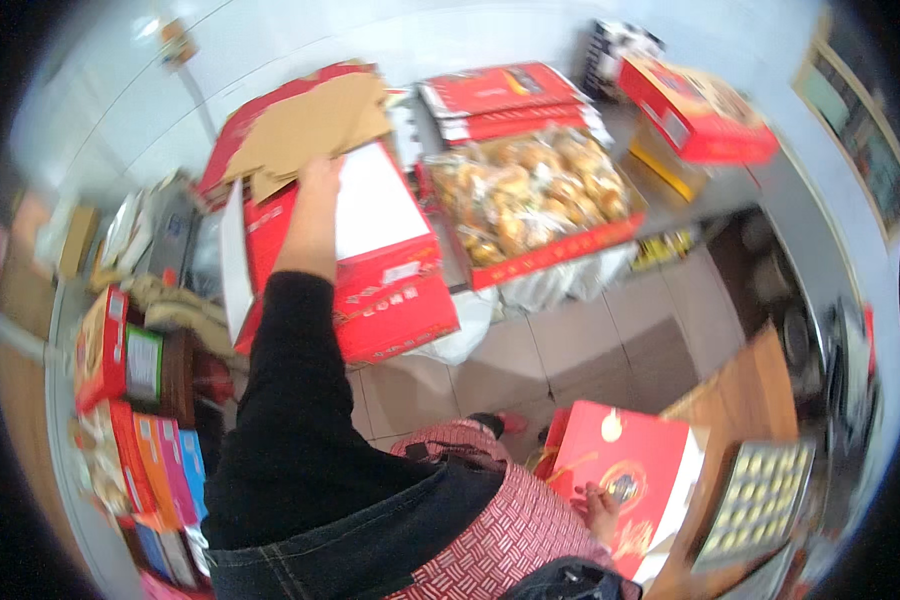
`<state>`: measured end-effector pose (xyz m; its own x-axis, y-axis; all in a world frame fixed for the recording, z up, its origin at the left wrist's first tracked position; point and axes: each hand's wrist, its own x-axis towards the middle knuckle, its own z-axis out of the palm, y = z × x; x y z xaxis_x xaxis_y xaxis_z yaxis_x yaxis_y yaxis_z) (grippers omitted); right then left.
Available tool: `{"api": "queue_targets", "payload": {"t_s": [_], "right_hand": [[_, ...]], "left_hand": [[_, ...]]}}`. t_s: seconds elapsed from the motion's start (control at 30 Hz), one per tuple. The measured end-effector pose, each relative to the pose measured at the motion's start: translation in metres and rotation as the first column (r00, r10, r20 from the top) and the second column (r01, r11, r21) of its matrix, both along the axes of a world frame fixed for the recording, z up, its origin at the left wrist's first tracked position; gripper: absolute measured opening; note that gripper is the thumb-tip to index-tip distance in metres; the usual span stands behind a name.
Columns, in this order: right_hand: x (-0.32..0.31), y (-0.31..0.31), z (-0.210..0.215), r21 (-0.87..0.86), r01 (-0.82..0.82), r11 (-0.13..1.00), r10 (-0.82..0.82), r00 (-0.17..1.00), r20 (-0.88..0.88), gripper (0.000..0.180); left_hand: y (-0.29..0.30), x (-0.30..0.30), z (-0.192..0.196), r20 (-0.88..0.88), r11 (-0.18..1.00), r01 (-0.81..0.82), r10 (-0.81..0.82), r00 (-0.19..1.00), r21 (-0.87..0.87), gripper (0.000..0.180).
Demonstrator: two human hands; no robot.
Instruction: The person repeatedly picks up flat red cardboard boxes, folds them into rectangular containers, and places them on a table. The person also handles plastic-wrapped stacks of boxes and cardboard inserts during the process.
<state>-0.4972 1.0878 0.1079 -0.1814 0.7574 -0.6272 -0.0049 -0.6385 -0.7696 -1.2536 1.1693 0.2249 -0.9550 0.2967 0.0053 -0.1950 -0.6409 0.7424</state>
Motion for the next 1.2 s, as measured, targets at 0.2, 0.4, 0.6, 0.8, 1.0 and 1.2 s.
{"api": "queue_targets", "payload": {"t_s": [0.2,0.4,0.6,0.8,1.0,1.2], "right_hand": [[0.076,-0.068,-0.038,0.177,0.401,0.899,-0.438,0.831,0.343,0.023],[0.120,-0.150,-0.070,0.449,0.657,0.606,-0.663,0.105,0.741,0.029],[0.103,-0.188,-0.098,0.124,0.926,0.357,-0.596,0.124,0.793,0.036],[0.083,-0.179,-0.116,0.398,0.764,0.507,-0.248,-0.313,0.917,0.033],[0.091,-0.170,-0.083,0.262,0.936,-0.234,-0.863,-0.325,0.387,0.035],[0.132,-0.147,0.002,0.657,0.752,-0.053,-0.943,-0.255,0.216,0.062]], "left_hand": [[0.088,0.262,0.019,-0.287,0.817,0.439,-0.551,0.783,-0.373,0.026],[0.142,0.491,-0.153,-0.063,0.022,0.325,-0.991,-0.115,-0.945,0.028],[0.142,0.619,-0.247,0.040,0.004,-0.075,-0.815,-0.578,-0.997,0.043],[0.127,0.658,-0.223,0.110,-0.118,-0.013,-0.868,-0.484,-0.993,0.039],[0.138,0.644,-0.216,0.220,-0.216,0.614,-0.973,-0.070,-0.759,0.027],[0.113,0.652,-0.086,0.023,-0.090,0.958,-0.996,-0.087,-0.272,0.015]]}}
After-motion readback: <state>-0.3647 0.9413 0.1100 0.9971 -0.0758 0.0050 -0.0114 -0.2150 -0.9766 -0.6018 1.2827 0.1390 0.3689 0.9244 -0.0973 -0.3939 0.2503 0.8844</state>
